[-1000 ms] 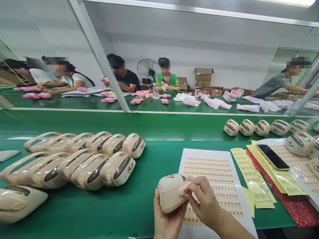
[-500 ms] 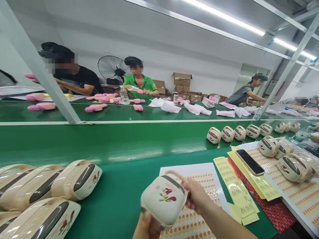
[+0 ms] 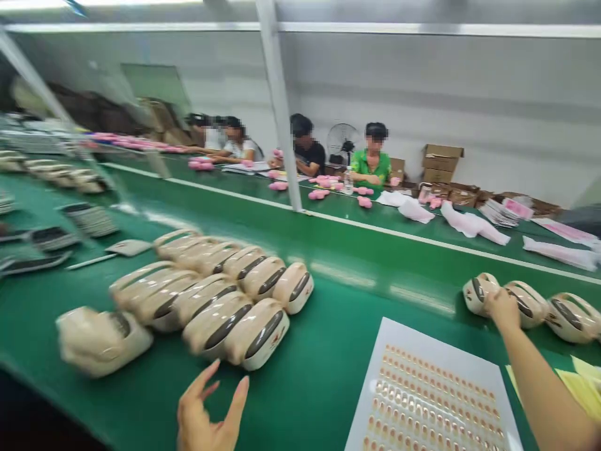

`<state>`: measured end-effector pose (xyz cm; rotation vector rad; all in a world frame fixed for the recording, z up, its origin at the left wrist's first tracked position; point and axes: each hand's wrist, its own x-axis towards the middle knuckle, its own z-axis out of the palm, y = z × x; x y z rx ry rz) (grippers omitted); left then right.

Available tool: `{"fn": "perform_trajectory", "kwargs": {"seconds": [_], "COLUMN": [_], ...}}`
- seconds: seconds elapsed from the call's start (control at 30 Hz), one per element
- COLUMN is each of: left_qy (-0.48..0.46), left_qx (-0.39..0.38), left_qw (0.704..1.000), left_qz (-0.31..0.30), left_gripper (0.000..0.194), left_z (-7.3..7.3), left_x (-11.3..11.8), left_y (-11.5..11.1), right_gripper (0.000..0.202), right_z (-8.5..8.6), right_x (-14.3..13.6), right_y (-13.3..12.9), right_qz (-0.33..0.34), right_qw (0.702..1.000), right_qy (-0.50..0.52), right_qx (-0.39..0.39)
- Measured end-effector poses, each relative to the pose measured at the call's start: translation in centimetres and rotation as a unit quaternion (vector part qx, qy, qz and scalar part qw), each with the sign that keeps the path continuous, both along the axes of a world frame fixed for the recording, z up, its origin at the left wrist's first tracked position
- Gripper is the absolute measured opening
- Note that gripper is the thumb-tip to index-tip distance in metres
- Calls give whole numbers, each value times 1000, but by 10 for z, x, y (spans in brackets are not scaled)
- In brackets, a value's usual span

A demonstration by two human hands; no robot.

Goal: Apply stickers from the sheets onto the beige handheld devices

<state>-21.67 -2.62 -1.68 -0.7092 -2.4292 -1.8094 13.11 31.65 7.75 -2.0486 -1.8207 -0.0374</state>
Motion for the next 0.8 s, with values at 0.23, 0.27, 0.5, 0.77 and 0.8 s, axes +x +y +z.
{"fn": "perform_trajectory", "kwargs": {"seconds": [0.23, 0.27, 0.5, 0.77, 0.8], "left_qy": [41, 42, -58, -507, -510], "left_qx": [13, 13, -27, 178, 202], "left_qw": [998, 997, 917, 709, 698], "left_qz": [-44, -67, -393, -456, -460], "left_gripper": [34, 31, 24, 70, 84], "left_z": [22, 24, 71, 65, 57], "left_x": [-33, -32, 24, 100, 106], "left_y": [34, 35, 19, 17, 15], "right_gripper": [54, 52, 50, 24, 27], "right_z": [-4, -6, -22, -38, -42], "right_x": [-39, -52, -132, -125, -122], "right_y": [-31, -48, -192, -219, -221], "right_qz": [117, 191, 613, 344, 321], "right_qw": [990, 977, 749, 735, 734], "right_qy": [-17, -1, 230, 419, 425], "right_qx": [77, 91, -105, -407, -422]}}
